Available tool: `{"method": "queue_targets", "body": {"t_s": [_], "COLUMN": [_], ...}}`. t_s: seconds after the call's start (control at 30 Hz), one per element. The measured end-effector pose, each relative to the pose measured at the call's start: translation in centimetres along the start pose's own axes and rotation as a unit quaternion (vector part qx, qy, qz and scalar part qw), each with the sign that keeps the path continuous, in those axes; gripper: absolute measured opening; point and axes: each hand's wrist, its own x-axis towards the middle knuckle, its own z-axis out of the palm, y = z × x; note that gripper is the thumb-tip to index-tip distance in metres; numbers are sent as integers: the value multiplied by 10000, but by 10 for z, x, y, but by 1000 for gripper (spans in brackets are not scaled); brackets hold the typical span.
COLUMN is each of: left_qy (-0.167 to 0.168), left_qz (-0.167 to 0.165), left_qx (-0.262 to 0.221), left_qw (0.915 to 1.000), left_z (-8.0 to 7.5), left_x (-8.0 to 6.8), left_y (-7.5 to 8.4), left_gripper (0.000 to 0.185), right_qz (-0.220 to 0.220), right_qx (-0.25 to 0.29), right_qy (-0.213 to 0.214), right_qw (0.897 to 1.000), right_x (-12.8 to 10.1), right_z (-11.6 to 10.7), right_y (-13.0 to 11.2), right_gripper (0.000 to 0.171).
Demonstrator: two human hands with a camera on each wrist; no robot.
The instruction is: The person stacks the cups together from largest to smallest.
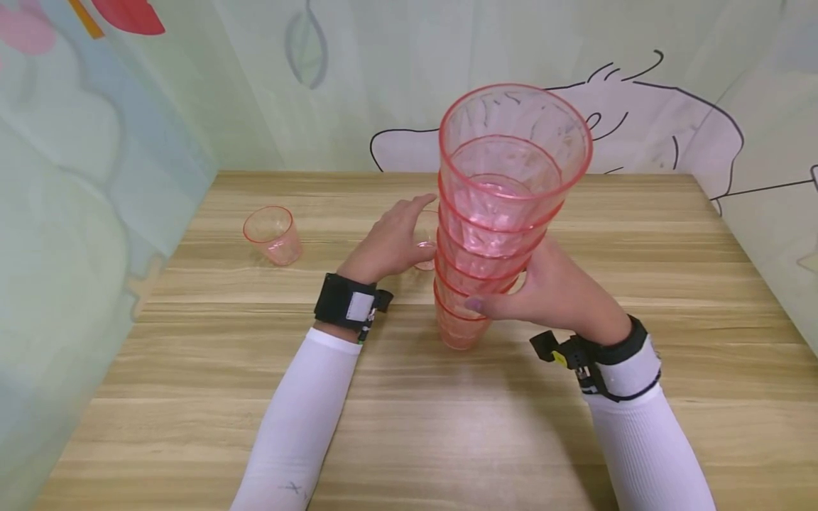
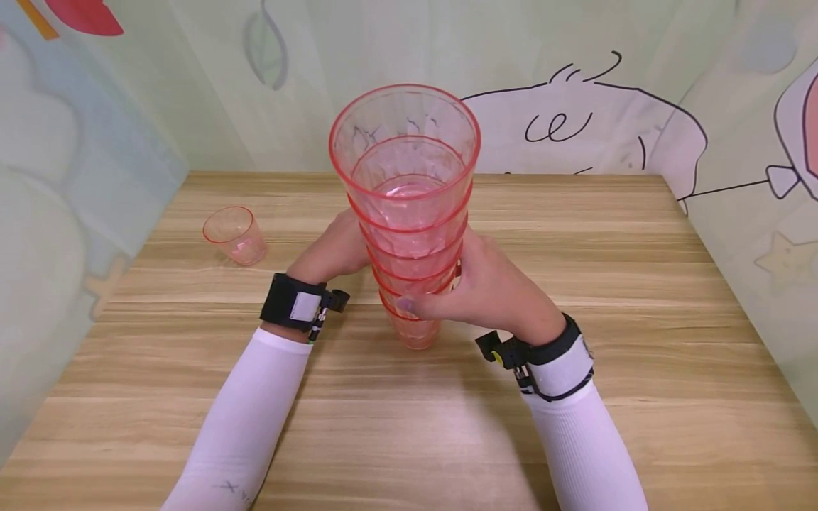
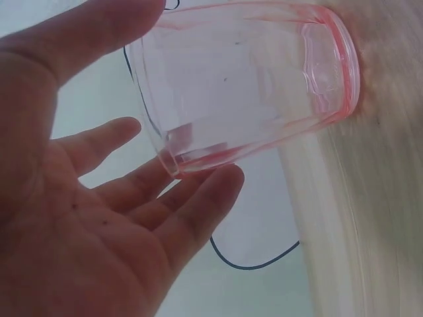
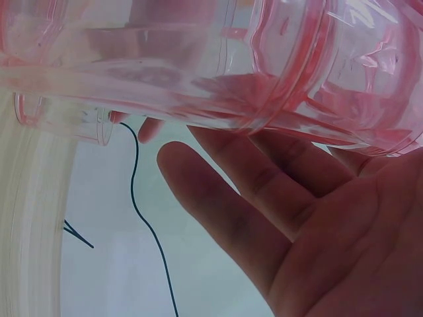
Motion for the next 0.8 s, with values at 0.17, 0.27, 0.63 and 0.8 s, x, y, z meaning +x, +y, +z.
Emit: {"method": "queue_targets", "body": {"t_s": [0.17, 0.27, 0.63, 0.8], "left_qy": [44, 57, 299, 454], "left_qz": [0, 44, 175, 174], "left_qx": [39, 52, -130, -46], "left_qw": [10000, 10000, 9993, 9988], "left_z": [-1, -2, -9, -15], "left_x": [0, 0, -5, -8], "left_y": [0, 0, 1, 4], "left_gripper": [83, 83, 84, 81], "right_qz": [-15, 15, 48, 105], "right_qx": [-39, -59, -127, -86], "right_qy": [0, -12, 18, 17], "right_qw": [10000, 10000, 9999, 9999], "right_x": [0, 0, 0, -1], "right_z": [0, 0, 1, 1], "right_y": [-1, -1, -2, -1], "right_gripper": [73, 73, 72, 70]}}
